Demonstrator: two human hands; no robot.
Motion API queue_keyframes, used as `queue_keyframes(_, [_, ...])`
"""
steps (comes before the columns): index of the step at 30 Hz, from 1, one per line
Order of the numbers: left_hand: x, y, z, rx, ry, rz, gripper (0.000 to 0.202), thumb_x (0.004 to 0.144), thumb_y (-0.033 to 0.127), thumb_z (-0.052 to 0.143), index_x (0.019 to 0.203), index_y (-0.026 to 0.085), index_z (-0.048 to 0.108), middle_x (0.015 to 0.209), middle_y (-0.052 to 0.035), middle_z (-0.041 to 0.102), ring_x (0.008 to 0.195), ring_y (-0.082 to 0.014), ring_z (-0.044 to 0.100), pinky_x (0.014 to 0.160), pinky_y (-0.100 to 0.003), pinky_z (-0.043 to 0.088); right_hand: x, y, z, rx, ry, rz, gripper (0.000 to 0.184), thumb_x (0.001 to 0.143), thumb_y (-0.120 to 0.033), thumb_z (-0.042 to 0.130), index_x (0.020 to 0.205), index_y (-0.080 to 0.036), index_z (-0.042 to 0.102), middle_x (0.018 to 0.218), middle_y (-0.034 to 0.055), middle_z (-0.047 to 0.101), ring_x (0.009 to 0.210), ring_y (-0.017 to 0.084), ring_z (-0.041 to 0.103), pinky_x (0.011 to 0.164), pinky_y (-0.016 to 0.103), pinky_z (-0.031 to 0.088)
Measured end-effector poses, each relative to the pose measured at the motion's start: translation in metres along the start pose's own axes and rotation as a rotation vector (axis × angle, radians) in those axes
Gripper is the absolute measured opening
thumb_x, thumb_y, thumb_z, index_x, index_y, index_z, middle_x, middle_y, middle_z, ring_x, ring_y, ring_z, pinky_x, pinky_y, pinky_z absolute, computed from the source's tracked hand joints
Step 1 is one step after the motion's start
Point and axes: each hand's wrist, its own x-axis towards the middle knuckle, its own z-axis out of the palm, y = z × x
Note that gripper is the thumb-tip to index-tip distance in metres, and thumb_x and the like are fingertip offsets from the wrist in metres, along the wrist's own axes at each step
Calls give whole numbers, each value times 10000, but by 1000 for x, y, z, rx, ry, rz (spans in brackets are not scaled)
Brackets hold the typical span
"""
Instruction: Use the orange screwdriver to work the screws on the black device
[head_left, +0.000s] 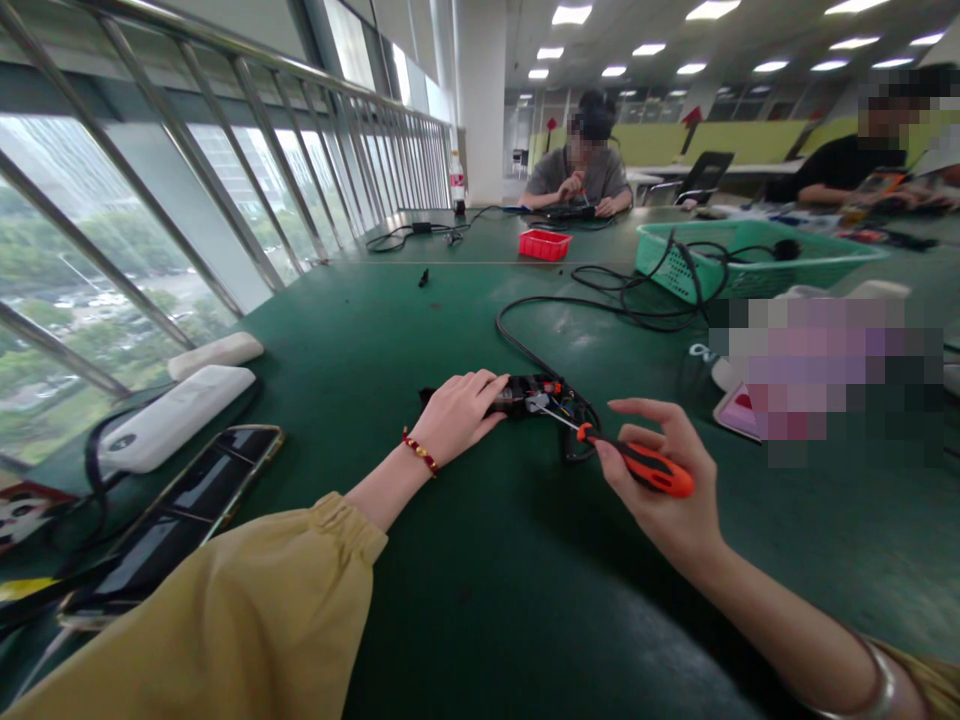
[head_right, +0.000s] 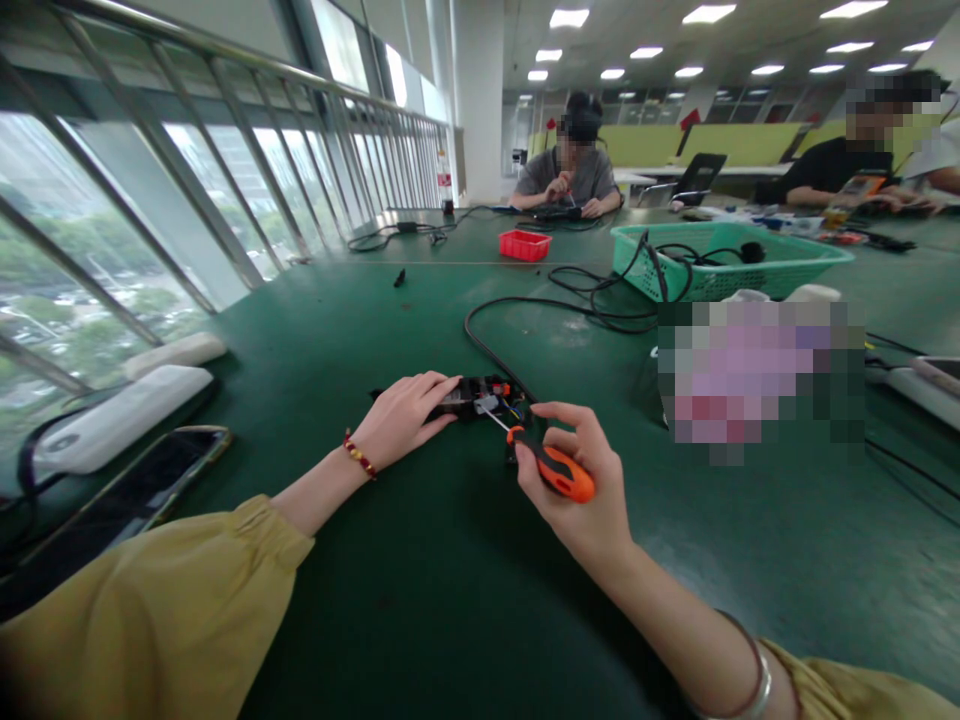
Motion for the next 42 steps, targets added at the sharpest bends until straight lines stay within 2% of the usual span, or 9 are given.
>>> queue_keyframes(2, [0, 0, 0, 6, -1, 3, 398, 841, 288, 528, 1192, 117, 450, 1084, -99, 563, 921, -209, 558, 807, -338, 454, 2, 1, 1, 27, 73, -50, 464, 701, -147, 629, 1108, -230, 422, 713, -36, 502, 588, 121, 522, 509, 258, 438])
queue_keyframes(4, [0, 0, 0, 14, -3, 3, 405, 841, 291, 529, 1195, 110, 450, 1086, -100, 562, 922, -212, 556, 809, -338, 453, 2, 1, 1, 32, 89, -56, 543, 674, -155, 657, 1144, -232, 395, 779, -18, 510, 640, 130, 526, 543, 270, 448])
queue_keyframes(9, [0, 0, 1, 8, -8, -7, 407, 845, 290, 522, 1201, 108, 450, 1086, -101, 562, 926, -212, 555, 812, -337, 454, -1, 0, -1, 10, -24, 42, 248, 752, -181, 608, 973, -215, 500, 550, -82, 416, 408, 68, 385, 374, 203, 313])
queue_keyframes(13, [0, 1, -1, 1, -8, -8, 398, 844, 282, 523, 1196, 111, 451, 1087, -104, 563, 927, -210, 558, 812, -340, 454, 0, 1, 1, 19, 80, -56, 355, 709, -138, 627, 1017, -218, 470, 677, -45, 493, 570, 100, 510, 520, 229, 433])
queue_keyframes(15, [0, 1, -1, 3, -12, -8, 401, 842, 281, 528, 1195, 108, 453, 1090, -105, 563, 927, -211, 558, 812, -338, 453, 1, 3, 2, 7, 64, -60, 392, 701, -150, 637, 1045, -219, 461, 705, -40, 499, 594, 105, 510, 547, 239, 438])
queue_keyframes(20, [0, 0, 0, 6, -16, -9, 417, 841, 287, 531, 1206, 105, 445, 1093, -104, 561, 926, -213, 555, 810, -339, 453, 0, 5, -1, -54, -69, -27, 42, 769, -177, 575, 780, -202, 544, 598, -37, 549, 492, 84, 510, 467, 207, 406])
queue_keyframes(27, [0, 0, -1, 0, -5, -1, 412, 838, 276, 535, 1199, 100, 447, 1070, -109, 567, 923, -212, 557, 800, -342, 452, 1, 7, -5, -82, 63, -3, 70, 760, -147, 561, 714, -193, 538, 583, -31, 573, 478, 78, 509, 445, 187, 402])
queue_keyframes(39, [0, 0, 0, 14, -1, -1, 401, 835, 282, 536, 1189, 112, 453, 1079, -101, 564, 914, -210, 559, 802, -334, 452, 3, 9, -6, -76, 35, 32, 51, 768, -183, 558, 721, -196, 541, 629, -13, 585, 518, 101, 537, 468, 214, 427])
queue_keyframes(42, [0, 0, 1, 13, 6, 2, 394, 838, 286, 530, 1187, 120, 454, 1074, -100, 563, 912, -208, 560, 801, -337, 452, 4, 9, -5, -52, 44, 60, 54, 752, -187, 579, 782, -202, 537, 634, -27, 550, 502, 94, 512, 447, 211, 405])
